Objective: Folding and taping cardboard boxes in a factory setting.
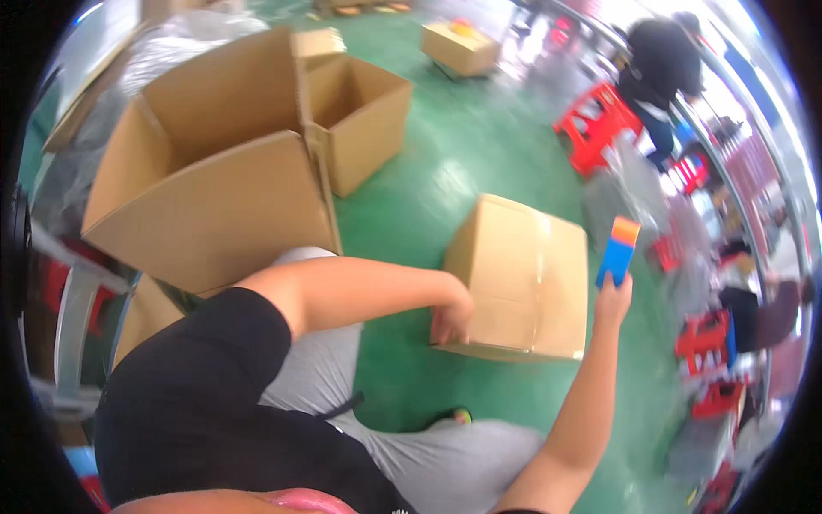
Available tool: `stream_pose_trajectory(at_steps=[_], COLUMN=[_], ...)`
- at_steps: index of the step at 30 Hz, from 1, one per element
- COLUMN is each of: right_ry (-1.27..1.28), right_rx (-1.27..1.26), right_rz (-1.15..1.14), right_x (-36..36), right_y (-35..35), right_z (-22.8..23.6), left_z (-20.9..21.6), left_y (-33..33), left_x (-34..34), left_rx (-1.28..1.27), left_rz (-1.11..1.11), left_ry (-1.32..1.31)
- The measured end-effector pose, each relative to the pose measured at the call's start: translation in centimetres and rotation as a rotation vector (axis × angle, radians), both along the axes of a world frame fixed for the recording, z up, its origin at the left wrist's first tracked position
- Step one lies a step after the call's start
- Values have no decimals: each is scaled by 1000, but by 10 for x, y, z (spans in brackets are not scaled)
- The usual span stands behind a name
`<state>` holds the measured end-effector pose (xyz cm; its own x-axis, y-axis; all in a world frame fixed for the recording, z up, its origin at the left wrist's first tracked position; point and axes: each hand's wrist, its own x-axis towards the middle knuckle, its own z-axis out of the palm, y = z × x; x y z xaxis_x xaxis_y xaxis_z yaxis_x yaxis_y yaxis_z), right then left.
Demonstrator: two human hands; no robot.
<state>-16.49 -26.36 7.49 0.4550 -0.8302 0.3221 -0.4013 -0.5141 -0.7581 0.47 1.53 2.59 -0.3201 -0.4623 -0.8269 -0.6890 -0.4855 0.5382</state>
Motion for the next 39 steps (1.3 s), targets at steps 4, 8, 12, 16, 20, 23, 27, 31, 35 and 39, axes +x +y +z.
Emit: stream_pose_trajectory(at_steps=[4,8,12,16,20,23,27,31,35,39], right_ry=[-522,-324,-35,-16,-7,-35,-94,-64,-21,-53], right_rx=[553,547,91,118,138,77,13,47,19,97], right_rz=[16,-90,-157,-87,-101,-86,-69,-31,-15,170], right_x=[-16,-58,-77,-70,-81,-81,-86,-86,-89,-95], right_y=[24,77,104,133,137,143,145,143,139,132], right_z=[37,71,56,64,67,64,65,72,71,73], left_z=[59,16,-27,-36,-27,-33,-29,-27,-1,48], left_y=[23,-28,-26,-22,-12,5,11,-12,-24,-19], left_x=[-57,-13,39,64,67,86,90,47,6,-16], left_rx=[-216,-967,-1140,-732,-680,-601,-563,-499,-526,-809], left_rz=[-79,499,621,730,877,1152,1024,914,565,348], left_ry=[382,-53,-965,-724,-754,-915,-794,-484,-569,-441])
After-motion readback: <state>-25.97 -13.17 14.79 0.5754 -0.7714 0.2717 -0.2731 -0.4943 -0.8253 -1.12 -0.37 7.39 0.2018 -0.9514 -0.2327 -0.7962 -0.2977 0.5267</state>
